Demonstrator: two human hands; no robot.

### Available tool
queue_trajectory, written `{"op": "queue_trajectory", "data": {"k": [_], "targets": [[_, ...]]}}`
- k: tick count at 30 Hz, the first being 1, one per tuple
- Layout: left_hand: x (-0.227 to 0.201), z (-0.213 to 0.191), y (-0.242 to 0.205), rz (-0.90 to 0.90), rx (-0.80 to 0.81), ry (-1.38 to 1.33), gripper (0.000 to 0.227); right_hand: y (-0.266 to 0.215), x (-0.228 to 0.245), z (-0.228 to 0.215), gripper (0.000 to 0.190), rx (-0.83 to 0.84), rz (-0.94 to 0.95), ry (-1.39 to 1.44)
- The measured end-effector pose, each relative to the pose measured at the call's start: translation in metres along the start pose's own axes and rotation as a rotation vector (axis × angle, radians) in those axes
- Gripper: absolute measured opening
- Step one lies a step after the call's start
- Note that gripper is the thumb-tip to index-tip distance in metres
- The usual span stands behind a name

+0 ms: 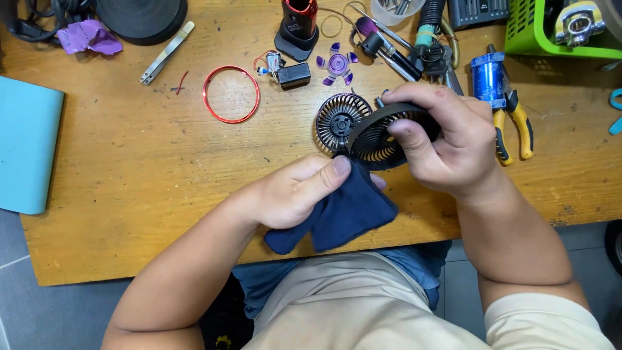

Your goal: The person cleans a disassembled portable fan with a cloth, then uses a brush to clean the fan blades. They proceed to handle the fan's motor and wiring, and finally apply a blue marker to a purple fan blade component.

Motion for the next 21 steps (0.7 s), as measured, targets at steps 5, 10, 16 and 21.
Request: {"op": "queue_trajectory", "data": {"k": [5, 10, 16, 21], "targets": [[-0.025, -0.002, -0.005, 0.051, 0.019, 0.254, 0.078, -0.002, -0.006, -0.010, 0.038, -0.036, -0.031, -0.071], [-0.030, -0.015, -0.010, 0.053, -0.067, 0.422, 0.073, -0.001, -0.013, -0.019, 0.043, -0.116, 0.019, -0.138], [-0.069, -0.020, -0.025, -0.255, -0.143, 0.732, 0.054, 0.010, -0.026, -0.040, 0.040, -0.382, -0.055, -0.156], [-0.084, 0.000, -0.037, -0.689, -0.426, 1.211, 0.070, 0.007, -0.023, -0.029, 0.042, -0.300, 0.056, 0.010]]}}
Point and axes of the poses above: each hand's wrist, its own y-axis towards the middle knuckle, its own z-axis out of the palm, x = y × z, the point moved 1 cm from there along y, towards the middle knuckle, and after that the axes turned 4 degrees about -y, right-handed, at the moved point
